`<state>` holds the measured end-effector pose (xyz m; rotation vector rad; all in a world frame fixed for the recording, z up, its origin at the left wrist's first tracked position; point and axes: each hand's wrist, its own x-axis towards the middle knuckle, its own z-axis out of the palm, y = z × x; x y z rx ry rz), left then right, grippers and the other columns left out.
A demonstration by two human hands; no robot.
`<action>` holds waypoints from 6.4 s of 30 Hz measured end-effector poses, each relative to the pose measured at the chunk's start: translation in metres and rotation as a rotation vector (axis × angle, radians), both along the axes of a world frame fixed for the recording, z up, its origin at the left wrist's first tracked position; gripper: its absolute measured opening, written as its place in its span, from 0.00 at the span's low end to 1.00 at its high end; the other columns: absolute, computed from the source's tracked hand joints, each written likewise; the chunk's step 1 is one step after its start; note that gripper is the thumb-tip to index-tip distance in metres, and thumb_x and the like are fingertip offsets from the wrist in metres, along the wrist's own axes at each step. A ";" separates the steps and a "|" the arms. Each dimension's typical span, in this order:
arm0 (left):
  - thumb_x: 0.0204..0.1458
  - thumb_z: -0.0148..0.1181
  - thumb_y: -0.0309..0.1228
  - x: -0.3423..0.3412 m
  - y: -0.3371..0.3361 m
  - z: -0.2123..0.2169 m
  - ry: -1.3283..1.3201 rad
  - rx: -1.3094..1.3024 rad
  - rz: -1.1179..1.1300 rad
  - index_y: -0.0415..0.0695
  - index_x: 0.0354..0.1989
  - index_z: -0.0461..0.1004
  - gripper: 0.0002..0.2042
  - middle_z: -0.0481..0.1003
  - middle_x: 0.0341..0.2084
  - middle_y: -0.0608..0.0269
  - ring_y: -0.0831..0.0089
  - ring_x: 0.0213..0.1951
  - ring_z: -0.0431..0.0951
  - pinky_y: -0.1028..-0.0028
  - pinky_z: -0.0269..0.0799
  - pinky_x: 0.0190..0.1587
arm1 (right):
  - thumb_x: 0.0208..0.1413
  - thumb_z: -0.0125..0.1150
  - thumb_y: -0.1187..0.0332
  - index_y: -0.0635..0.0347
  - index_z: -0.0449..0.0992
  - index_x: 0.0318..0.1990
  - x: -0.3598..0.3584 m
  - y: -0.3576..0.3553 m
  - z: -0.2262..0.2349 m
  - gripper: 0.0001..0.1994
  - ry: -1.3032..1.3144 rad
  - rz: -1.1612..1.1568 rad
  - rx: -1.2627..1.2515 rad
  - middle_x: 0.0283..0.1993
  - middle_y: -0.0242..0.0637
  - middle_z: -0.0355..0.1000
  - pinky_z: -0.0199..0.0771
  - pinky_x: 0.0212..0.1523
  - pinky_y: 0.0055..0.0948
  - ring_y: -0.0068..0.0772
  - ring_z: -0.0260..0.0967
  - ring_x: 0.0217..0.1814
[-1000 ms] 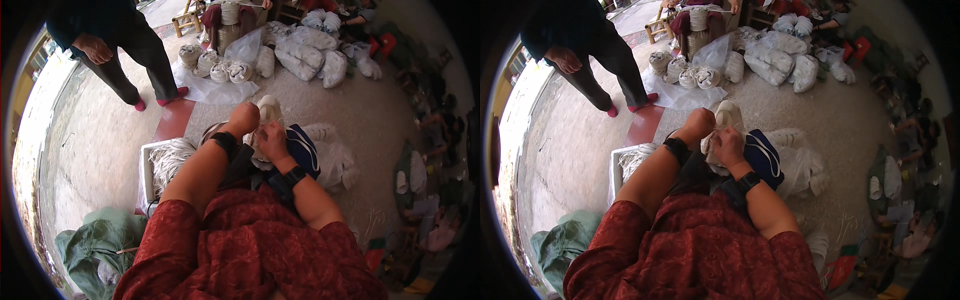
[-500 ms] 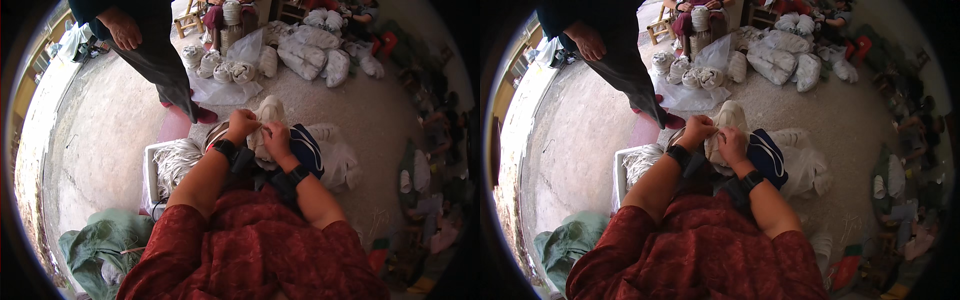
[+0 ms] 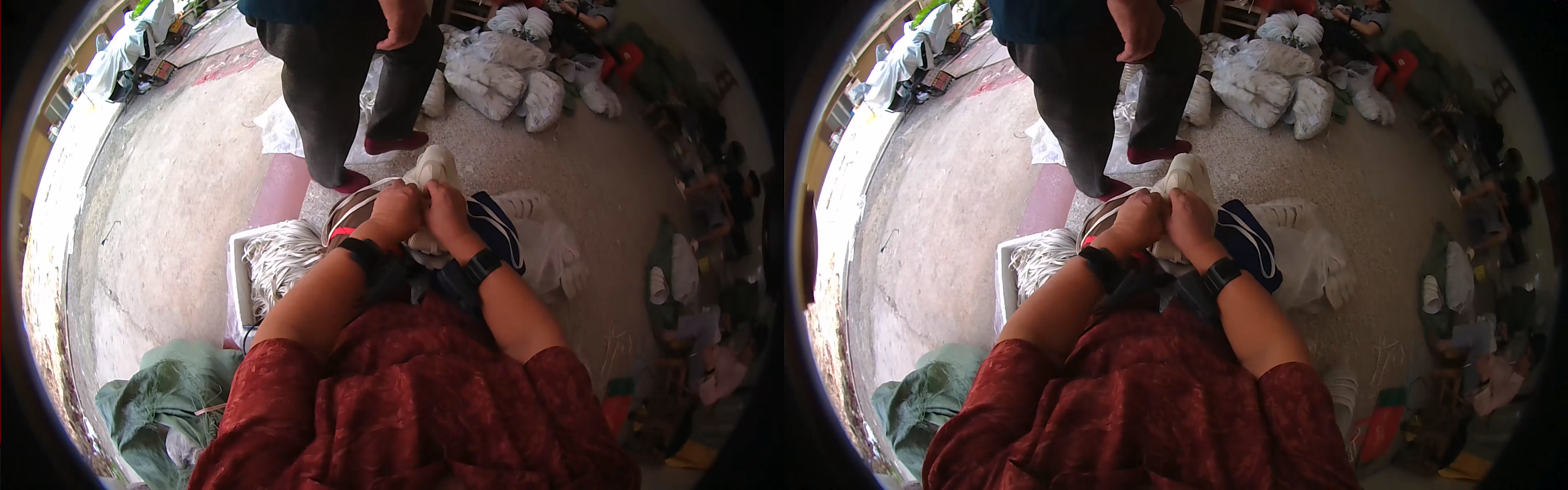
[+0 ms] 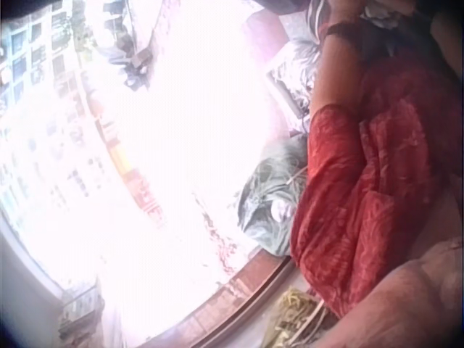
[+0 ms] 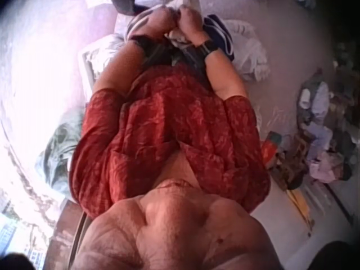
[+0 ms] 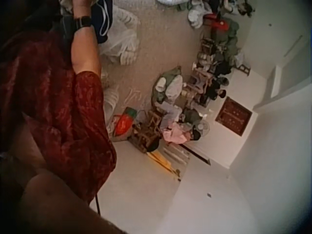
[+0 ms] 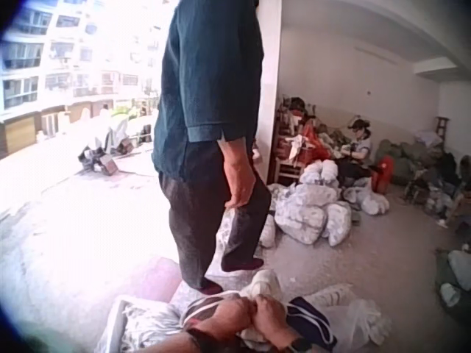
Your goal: Manually thread laces through the eyelets of a shoe and tighten them.
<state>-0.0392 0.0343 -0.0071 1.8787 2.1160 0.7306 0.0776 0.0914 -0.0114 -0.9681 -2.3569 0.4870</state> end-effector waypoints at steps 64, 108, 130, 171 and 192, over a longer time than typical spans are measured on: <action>0.41 0.57 0.29 -0.058 -0.046 0.012 -0.072 -0.070 0.198 0.37 0.34 0.74 0.12 0.75 0.25 0.46 0.54 0.32 0.76 0.63 0.71 0.37 | 0.40 0.62 0.75 0.66 0.71 0.31 0.119 0.022 -0.004 0.09 0.366 -0.066 -0.313 0.22 0.40 0.69 0.68 0.30 0.27 0.30 0.67 0.25; 0.42 0.57 0.36 -0.017 0.015 -0.031 -0.863 0.041 0.269 0.35 0.14 0.69 0.15 0.69 0.11 0.60 0.76 0.18 0.67 0.71 0.64 0.22 | 0.47 0.57 0.72 0.63 0.68 0.17 0.069 0.013 -0.002 0.10 0.471 -0.112 -0.624 0.19 0.33 0.67 0.60 0.22 0.24 0.20 0.59 0.20; 0.39 0.65 0.39 -0.015 -0.025 -0.001 -0.319 0.173 0.179 0.37 0.15 0.66 0.19 0.69 0.12 0.48 0.61 0.17 0.72 0.67 0.66 0.24 | 0.40 0.57 0.84 0.60 0.68 0.25 0.134 0.009 -0.012 0.08 1.364 -0.322 -1.222 0.16 0.28 0.60 0.51 0.11 0.18 0.18 0.52 0.11; 0.33 0.68 0.25 -0.308 -0.457 -0.030 -0.436 -0.402 0.949 0.39 0.18 0.78 0.05 0.75 0.15 0.61 0.75 0.19 0.75 0.75 0.70 0.23 | 0.53 0.49 0.62 0.63 0.75 0.33 0.558 -0.070 -0.123 0.13 -0.320 -0.676 -0.537 0.35 0.40 0.71 0.66 0.37 0.37 0.37 0.67 0.36; 0.50 0.59 0.29 -0.052 -0.069 0.035 -1.171 -0.619 -0.245 0.42 0.29 0.74 0.04 0.75 0.20 0.65 0.80 0.22 0.74 0.83 0.68 0.26 | 0.43 0.58 0.72 0.62 0.71 0.22 0.150 -0.007 0.040 0.04 -0.152 0.530 -1.019 0.20 0.32 0.68 0.64 0.25 0.24 0.25 0.67 0.24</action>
